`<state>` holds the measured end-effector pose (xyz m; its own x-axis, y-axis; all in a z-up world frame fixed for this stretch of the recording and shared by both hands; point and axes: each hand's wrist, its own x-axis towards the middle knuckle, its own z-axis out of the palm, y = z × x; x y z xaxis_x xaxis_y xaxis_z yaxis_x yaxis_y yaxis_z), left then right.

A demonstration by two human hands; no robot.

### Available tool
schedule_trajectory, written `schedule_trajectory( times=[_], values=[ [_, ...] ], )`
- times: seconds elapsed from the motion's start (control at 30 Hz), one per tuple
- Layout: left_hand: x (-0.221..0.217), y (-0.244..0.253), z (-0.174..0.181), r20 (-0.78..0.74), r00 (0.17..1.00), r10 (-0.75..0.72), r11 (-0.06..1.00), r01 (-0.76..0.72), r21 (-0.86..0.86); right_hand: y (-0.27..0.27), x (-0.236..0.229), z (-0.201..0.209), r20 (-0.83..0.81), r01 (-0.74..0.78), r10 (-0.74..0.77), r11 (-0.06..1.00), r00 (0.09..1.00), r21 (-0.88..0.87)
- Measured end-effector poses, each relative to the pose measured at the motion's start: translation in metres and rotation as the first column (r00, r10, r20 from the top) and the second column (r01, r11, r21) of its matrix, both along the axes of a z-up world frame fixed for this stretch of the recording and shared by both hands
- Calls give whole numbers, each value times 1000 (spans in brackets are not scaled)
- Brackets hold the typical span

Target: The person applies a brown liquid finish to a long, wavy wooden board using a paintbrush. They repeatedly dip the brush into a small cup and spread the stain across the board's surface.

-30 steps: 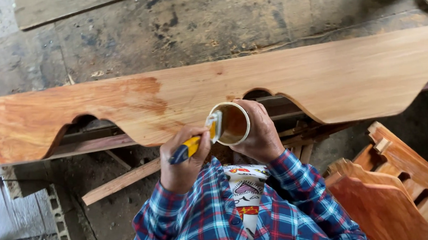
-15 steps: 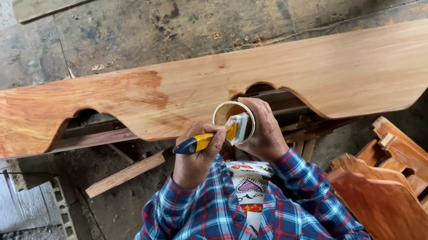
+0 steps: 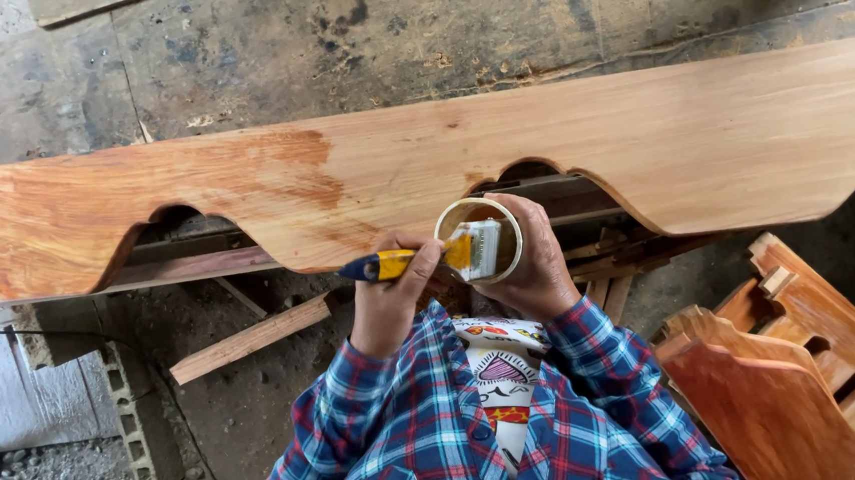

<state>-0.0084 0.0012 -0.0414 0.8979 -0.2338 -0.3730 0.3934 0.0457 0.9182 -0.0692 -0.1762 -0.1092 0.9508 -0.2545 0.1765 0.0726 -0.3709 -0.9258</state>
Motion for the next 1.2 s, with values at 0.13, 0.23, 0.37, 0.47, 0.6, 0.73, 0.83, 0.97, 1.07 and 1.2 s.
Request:
schedule_trajectory(
  times=[0.13,0.23,0.37,0.47,0.6,0.73,0.83,0.97,1.07,1.2],
  values=[
    [-1,-3,30,307,934,-183,956,95,279,2,1,-4,-12,24,-24,999,1000,-23],
    [-1,-5,48,441,865,-238,923,61,380,2,1,0,-16,30,-30,999,999,-19],
    [0,-3,45,568,762,-311,874,-6,486,4,3,1,1,46,-46,998,999,-53],
    [-2,0,40,609,684,-402,815,-35,578,9,3,2,8,59,-58,994,998,-94],
    [-4,0,31,645,560,-520,716,-127,687,14,6,4,12,53,-52,995,999,-88],
    [-1,5,26,695,319,-644,684,-167,710,18,7,5,27,70,-67,991,997,-118],
    [3,7,26,657,224,-720,634,-174,754,22,7,6,29,92,-89,988,996,-124],
    [3,3,30,601,240,-762,556,-233,798,24,0,-2,-4,118,-119,987,993,-107],
    [9,-1,25,550,322,-770,549,-103,829,22,-6,2,-68,137,-145,985,987,-108],
    [24,-12,44,570,515,-640,730,177,660,14,-14,1,-74,181,-188,980,979,-84]
  ],
)
